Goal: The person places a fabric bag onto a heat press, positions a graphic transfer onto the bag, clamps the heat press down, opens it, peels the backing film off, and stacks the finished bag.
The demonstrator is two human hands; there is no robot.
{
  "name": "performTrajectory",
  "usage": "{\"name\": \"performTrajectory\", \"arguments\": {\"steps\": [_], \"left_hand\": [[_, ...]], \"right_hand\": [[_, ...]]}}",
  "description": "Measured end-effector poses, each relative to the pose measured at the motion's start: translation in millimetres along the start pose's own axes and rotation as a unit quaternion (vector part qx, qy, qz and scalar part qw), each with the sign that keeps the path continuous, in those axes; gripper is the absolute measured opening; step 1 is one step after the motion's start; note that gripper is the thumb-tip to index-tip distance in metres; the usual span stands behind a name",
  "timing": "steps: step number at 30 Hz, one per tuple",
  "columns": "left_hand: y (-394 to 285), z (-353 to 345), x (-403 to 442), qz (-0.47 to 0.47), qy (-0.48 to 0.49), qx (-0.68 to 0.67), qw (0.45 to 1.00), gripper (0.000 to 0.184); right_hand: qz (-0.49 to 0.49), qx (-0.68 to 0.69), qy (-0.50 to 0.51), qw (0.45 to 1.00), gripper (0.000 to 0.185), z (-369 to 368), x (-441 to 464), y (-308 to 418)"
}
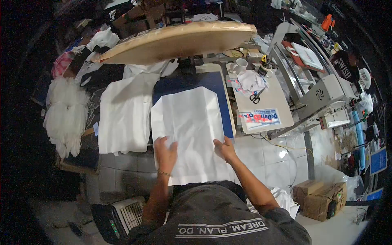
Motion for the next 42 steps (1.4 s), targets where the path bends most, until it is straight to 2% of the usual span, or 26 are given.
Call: {"name": "performTrajectory", "arguments": {"steps": [1, 2, 4, 5, 7, 8, 10, 12, 15, 17, 18, 20, 21, 23, 24, 26, 27, 28, 30, 32, 35, 37, 38, 40, 41, 42], "left_hand": [[37.0, 10.7, -17.2, 0.060, -0.024, 0.035, 0.997, 0.048], [52.7, 16.5, -31.0, 0.062, -0.021, 0.036, 0.997, 0.048], [90.0, 29.1, -61.9, 0.176, -0.011, 0.023, 0.984, 0.049], [92.8, 33.6, -73.9, 0.180, -0.007, 0.024, 0.983, 0.049], [112.7, 18.9, -104.1, 0.358, 0.032, -0.223, 0.906, 0.039], [117.9, 21.0, -103.2, 0.359, 0.034, -0.222, 0.906, 0.039], [110.4, 31.8, -84.9, 0.202, 0.052, -0.099, 0.973, 0.031], [56.9, 42.1, -29.9, 0.150, -0.008, -0.076, 0.986, 0.035], [70.7, 0.2, 36.0, 0.045, 0.027, -0.019, 0.998, 0.035], [107.9, -45.7, 68.7, 0.121, -0.010, -0.148, 0.982, 0.033], [113.6, -60.2, 85.3, 0.140, 0.023, -0.068, 0.988, 0.032], [118.2, -77.2, 103.5, 0.129, 0.018, -0.071, 0.989, 0.031], [116.1, -82.0, 106.3, 0.125, 0.023, -0.077, 0.989, 0.031], [115.8, -80.3, 107.0, 0.124, 0.015, -0.040, 0.991, 0.032], [113.2, -79.4, 108.3, 0.123, 0.020, -0.044, 0.991, 0.032], [119.1, -84.8, 106.3, 0.128, 0.060, -0.035, 0.989, 0.034], [123.1, -87.4, 110.2, 0.085, 0.030, -0.049, 0.995, 0.037], [117.5, -87.9, 112.4, 0.086, 0.034, -0.051, 0.994, 0.037], [111.0, -85.5, 115.7, 0.123, 0.072, -0.009, 0.990, 0.039], [95.4, -80.2, 118.1, 0.099, 0.048, -0.061, 0.992, 0.039], [94.6, -75.9, 113.4, 0.108, 0.058, 0.010, 0.992, 0.041], [95.1, -70.9, 111.6, 0.052, 0.032, 0.045, 0.997, 0.047], [82.5, -60.8, 116.5, 0.053, 0.028, 0.047, 0.997, 0.047], [22.5, -31.5, 119.5, -0.117, -0.043, 0.110, 0.986, 0.057], [27.5, -39.3, 118.1, -0.067, 0.001, 0.092, 0.993, 0.066], [29.9, -57.3, 110.9, 0.005, 0.074, -0.003, 0.997, 0.068]], "right_hand": [[0.007, 0.041, 0.005, 0.999, 0.033, 4.3, -14.6, 27.0], [0.004, 0.040, 0.005, 0.999, 0.033, 10.4, -19.6, 34.3], [-0.057, -0.003, 0.048, 0.997, 0.038, 18.8, -30.2, 19.8], [-0.061, -0.005, 0.048, 0.997, 0.038, 24.1, -30.8, 14.9], [-0.019, -0.043, 0.041, 0.998, 0.036, 31.0, -30.7, 23.5], [-0.005, -0.056, 0.038, 0.998, 0.036, 33.0, -31.9, 31.2], [-0.037, -0.058, 0.042, 0.997, 0.034, 37.9, -33.3, 41.0], [0.040, -0.056, 0.023, 0.997, 0.034, 34.0, -8.4, 51.0], [0.150, -0.099, -0.019, 0.983, 0.035, 14.2, 29.5, 120.0], [0.148, -0.122, -0.054, 0.980, 0.034, 5.7, 76.2, 123.7], [0.175, -0.142, -0.062, 0.972, 0.036, 7.3, 84.6, 144.6], [0.248, -0.038, -0.177, 0.952, 0.030, 31.9, 116.3, 141.4], [0.249, -0.040, -0.185, 0.950, 0.030, 43.5, 127.2, 128.0], [0.358, -0.172, -0.272, 0.877, 0.028, 80.4, 130.9, 121.7], [0.356, -0.176, -0.277, 0.875, 0.028, 96.4, 136.5, 106.2], [0.336, -0.403, -0.260, 0.811, 0.027, 110.3, 142.0, 70.9], [0.281, -0.445, -0.225, 0.820, 0.037, 117.5, 149.0, 46.7], [0.277, -0.448, -0.226, 0.819, 0.037, 123.4, 148.1, 39.0], [0.379, -0.487, -0.201, 0.761, 0.071, 112.9, 136.3, 37.7], [0.352, -0.512, -0.206, 0.756, 0.079, 109.5, 134.9, 34.3], [0.325, -0.525, -0.213, 0.757, 0.065, 114.1, 142.5, 26.0], [0.348, -0.488, -0.243, 0.763, 0.035, 120.3, 146.3, 26.4], [0.351, -0.486, -0.241, 0.763, 0.035, 120.2, 144.6, 38.6], [0.291, -0.396, -0.274, 0.826, 0.021, 139.1, 140.4, 65.0], [0.326, -0.369, -0.312, 0.813, 0.017, 138.7, 129.3, 94.7], [0.329, -0.325, -0.325, 0.825, 0.020, 128.0, 111.4, 136.6]]}}
Point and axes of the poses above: each hand's wrist, its own x-axis towards the middle knuckle, its own z-axis out of the back of the hand, y = z × x, the point moved 10 cm from there along x, towards the middle knuckle, and after that the axes turned 14 degrees about -y, right-handed, at the moved point
